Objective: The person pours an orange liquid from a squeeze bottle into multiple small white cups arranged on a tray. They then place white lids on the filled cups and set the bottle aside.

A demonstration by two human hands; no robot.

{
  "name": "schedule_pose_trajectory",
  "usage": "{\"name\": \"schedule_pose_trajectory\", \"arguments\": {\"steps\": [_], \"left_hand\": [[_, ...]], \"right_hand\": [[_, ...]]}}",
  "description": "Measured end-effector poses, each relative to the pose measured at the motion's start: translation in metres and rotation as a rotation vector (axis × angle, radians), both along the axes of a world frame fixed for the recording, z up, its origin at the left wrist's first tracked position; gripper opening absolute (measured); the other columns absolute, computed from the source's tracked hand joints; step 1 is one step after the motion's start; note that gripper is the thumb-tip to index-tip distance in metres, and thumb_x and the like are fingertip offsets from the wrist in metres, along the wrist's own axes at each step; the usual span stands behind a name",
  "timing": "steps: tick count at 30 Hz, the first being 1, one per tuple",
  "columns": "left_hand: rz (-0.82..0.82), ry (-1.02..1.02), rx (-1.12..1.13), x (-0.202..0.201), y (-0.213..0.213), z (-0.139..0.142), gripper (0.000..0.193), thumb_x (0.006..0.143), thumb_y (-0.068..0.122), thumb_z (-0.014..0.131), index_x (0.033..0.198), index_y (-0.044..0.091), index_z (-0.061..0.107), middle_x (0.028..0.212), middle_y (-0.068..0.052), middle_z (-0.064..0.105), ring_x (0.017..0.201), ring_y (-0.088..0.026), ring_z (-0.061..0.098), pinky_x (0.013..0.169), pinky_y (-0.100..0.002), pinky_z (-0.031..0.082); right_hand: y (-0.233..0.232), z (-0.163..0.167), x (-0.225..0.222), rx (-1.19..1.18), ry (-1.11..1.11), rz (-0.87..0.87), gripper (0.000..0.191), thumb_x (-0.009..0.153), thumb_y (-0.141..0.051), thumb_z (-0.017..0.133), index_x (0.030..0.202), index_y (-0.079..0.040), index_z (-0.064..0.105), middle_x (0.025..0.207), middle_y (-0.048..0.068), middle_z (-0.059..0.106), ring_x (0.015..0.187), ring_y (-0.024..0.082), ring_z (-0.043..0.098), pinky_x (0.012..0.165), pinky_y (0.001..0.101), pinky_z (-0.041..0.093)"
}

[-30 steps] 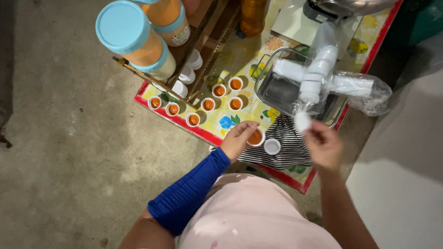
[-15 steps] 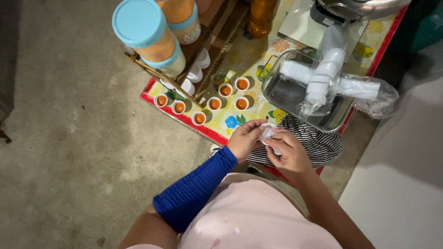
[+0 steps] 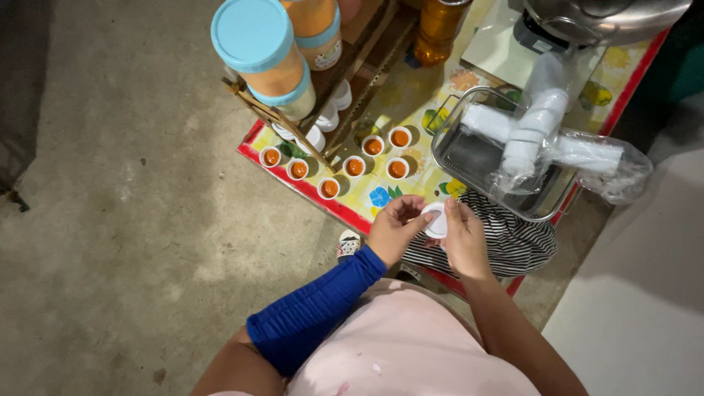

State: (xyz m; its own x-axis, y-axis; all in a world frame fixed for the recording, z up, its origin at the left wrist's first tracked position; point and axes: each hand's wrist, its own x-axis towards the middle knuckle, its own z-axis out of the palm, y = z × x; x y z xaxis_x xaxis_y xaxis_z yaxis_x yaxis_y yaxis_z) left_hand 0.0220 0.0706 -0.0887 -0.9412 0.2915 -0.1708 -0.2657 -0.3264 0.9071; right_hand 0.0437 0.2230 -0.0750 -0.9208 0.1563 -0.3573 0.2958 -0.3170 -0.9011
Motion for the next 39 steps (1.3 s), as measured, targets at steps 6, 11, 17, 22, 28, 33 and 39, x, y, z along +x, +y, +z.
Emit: {"name": "schedule_pose_trajectory", "arguments": {"steps": [6, 11, 17, 22, 28, 33, 39], "left_hand": [[-0.103, -0.135, 0.016, -0.003, -0.014, 0.006, 0.023, 0.099, 0.013, 0.069, 0.107, -0.008, 0.064, 0.092, -0.012, 0.074, 0.077, -0.016, 0.074, 0.073, -0.029, 0.062], [-0.089, -0.099, 0.001, -0.008, -0.023, 0.007, 0.023, 0.100, 0.014, 0.070, 0.106, -0.007, 0.064, 0.093, -0.011, 0.074, 0.078, -0.014, 0.072, 0.073, -0.028, 0.061], [-0.092, -0.128, -0.017, -0.022, -0.040, -0.001, 0.024, 0.099, 0.017, 0.072, 0.108, -0.006, 0.070, 0.094, -0.008, 0.074, 0.080, -0.012, 0.069, 0.072, -0.027, 0.059], [0.053, -0.282, 0.163, -0.034, -0.053, -0.003, 0.023, 0.099, 0.019, 0.073, 0.106, -0.002, 0.068, 0.097, -0.006, 0.072, 0.084, -0.011, 0.069, 0.077, -0.029, 0.063], [0.010, -0.302, 0.252, -0.040, -0.055, 0.003, 0.023, 0.098, 0.020, 0.072, 0.106, -0.001, 0.068, 0.099, -0.007, 0.073, 0.086, -0.014, 0.071, 0.078, -0.032, 0.062], [-0.024, -0.295, 0.187, -0.041, -0.051, 0.006, 0.024, 0.098, 0.021, 0.072, 0.106, -0.001, 0.068, 0.100, -0.007, 0.073, 0.089, -0.014, 0.071, 0.078, -0.031, 0.061], [-0.107, -0.234, 0.138, -0.035, -0.044, 0.005, 0.022, 0.097, 0.019, 0.073, 0.108, 0.000, 0.067, 0.101, -0.007, 0.073, 0.090, -0.014, 0.071, 0.079, -0.031, 0.061]], "right_hand": [[-0.004, 0.004, -0.007, 0.107, 0.059, 0.045, 0.045, 0.108, -0.040, 0.052, 0.104, 0.004, 0.064, 0.082, 0.010, 0.070, 0.061, 0.013, 0.064, 0.051, 0.0268, 0.054], [-0.011, 0.010, -0.015, 0.020, 0.035, 0.065, 0.042, 0.104, -0.038, 0.052, 0.102, 0.002, 0.064, 0.081, 0.008, 0.070, 0.059, 0.011, 0.064, 0.048, 0.0268, 0.055], [-0.019, 0.013, -0.025, 0.233, 0.012, 0.190, 0.034, 0.103, -0.027, 0.061, 0.107, 0.006, 0.069, 0.082, 0.010, 0.070, 0.062, 0.012, 0.064, 0.052, 0.0277, 0.053], [-0.015, 0.015, -0.030, 0.158, 0.181, 0.319, 0.032, 0.094, -0.008, 0.071, 0.122, 0.006, 0.065, 0.102, 0.008, 0.070, 0.089, 0.011, 0.066, 0.080, 0.0264, 0.056], [-0.011, 0.007, -0.029, -0.147, 0.107, 0.263, 0.035, 0.093, -0.001, 0.071, 0.125, 0.009, 0.063, 0.105, 0.011, 0.072, 0.089, 0.017, 0.071, 0.082, 0.0286, 0.058], [0.001, -0.001, -0.029, -0.221, 0.057, 0.239, 0.032, 0.094, -0.003, 0.066, 0.124, 0.007, 0.062, 0.104, 0.013, 0.072, 0.087, 0.021, 0.073, 0.078, 0.0330, 0.060], [0.015, -0.008, -0.031, -0.225, -0.043, 0.203, 0.030, 0.106, -0.022, 0.057, 0.115, 0.005, 0.066, 0.101, 0.014, 0.072, 0.083, 0.021, 0.071, 0.066, 0.0372, 0.061]]}}
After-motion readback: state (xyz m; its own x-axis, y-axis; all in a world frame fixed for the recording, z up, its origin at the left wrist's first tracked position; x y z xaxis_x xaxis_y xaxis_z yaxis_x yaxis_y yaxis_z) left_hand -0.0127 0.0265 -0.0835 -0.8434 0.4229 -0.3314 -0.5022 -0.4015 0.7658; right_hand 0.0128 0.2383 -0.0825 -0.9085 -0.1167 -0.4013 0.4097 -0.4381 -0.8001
